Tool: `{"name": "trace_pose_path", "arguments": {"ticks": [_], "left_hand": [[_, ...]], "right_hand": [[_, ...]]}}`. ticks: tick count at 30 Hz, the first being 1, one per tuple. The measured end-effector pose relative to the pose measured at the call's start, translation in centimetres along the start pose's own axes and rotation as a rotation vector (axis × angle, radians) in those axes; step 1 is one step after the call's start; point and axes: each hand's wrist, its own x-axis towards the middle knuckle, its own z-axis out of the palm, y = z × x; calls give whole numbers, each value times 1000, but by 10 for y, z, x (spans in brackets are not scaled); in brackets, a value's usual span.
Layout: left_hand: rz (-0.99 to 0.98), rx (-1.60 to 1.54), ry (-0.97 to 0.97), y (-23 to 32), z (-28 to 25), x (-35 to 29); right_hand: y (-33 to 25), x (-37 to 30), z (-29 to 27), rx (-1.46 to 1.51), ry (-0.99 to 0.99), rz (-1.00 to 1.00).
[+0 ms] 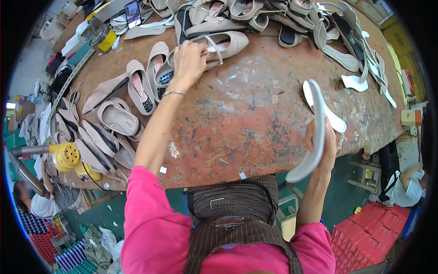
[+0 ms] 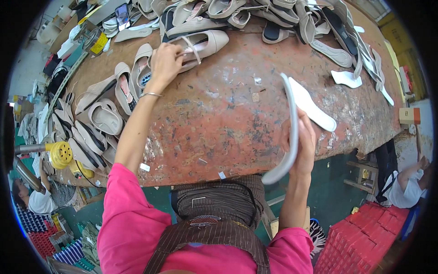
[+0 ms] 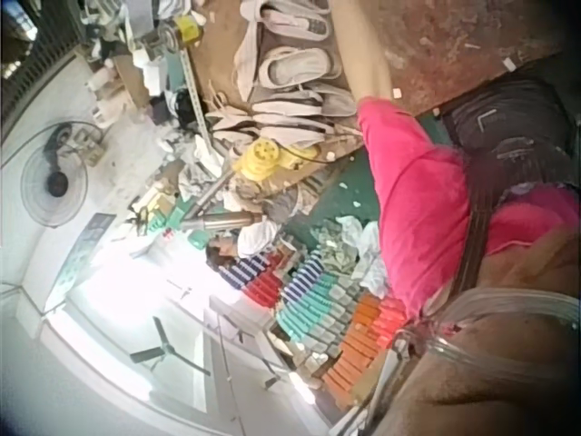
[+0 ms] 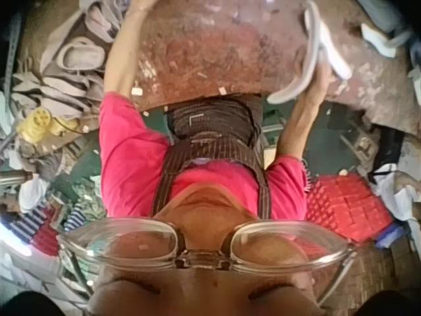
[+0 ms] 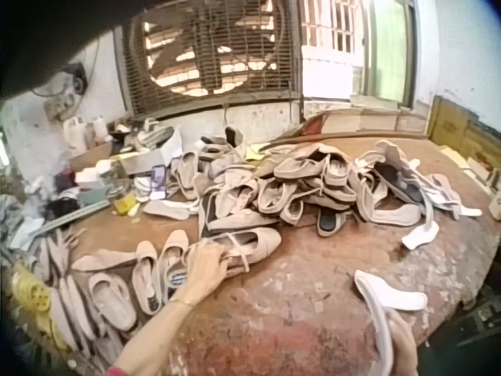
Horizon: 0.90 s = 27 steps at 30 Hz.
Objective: The person inserts shoe insoles into various shoes by hand, pressing them down into place on a workbench.
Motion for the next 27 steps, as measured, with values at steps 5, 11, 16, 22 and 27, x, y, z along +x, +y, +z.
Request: {"name": "trace_pose_path", "arguments": {"ticks": [5, 11, 16, 22, 27], "left_hand": [[-4, -540, -188, 35, -67, -70], [-41, -401, -400, 105, -66, -237], [-110, -395, -110, 108, -56, -288], [-628, -362, -51, 94, -56, -294], [-637, -694, -119, 91, -54, -302]], "right_hand": [[17, -32, -24, 138, 63, 156], [39, -57, -21, 128, 215, 392], [30, -78, -5, -760, 38, 134], [43, -90, 47, -1222, -460, -372], [96, -80, 85, -1079, -477, -394]]}}
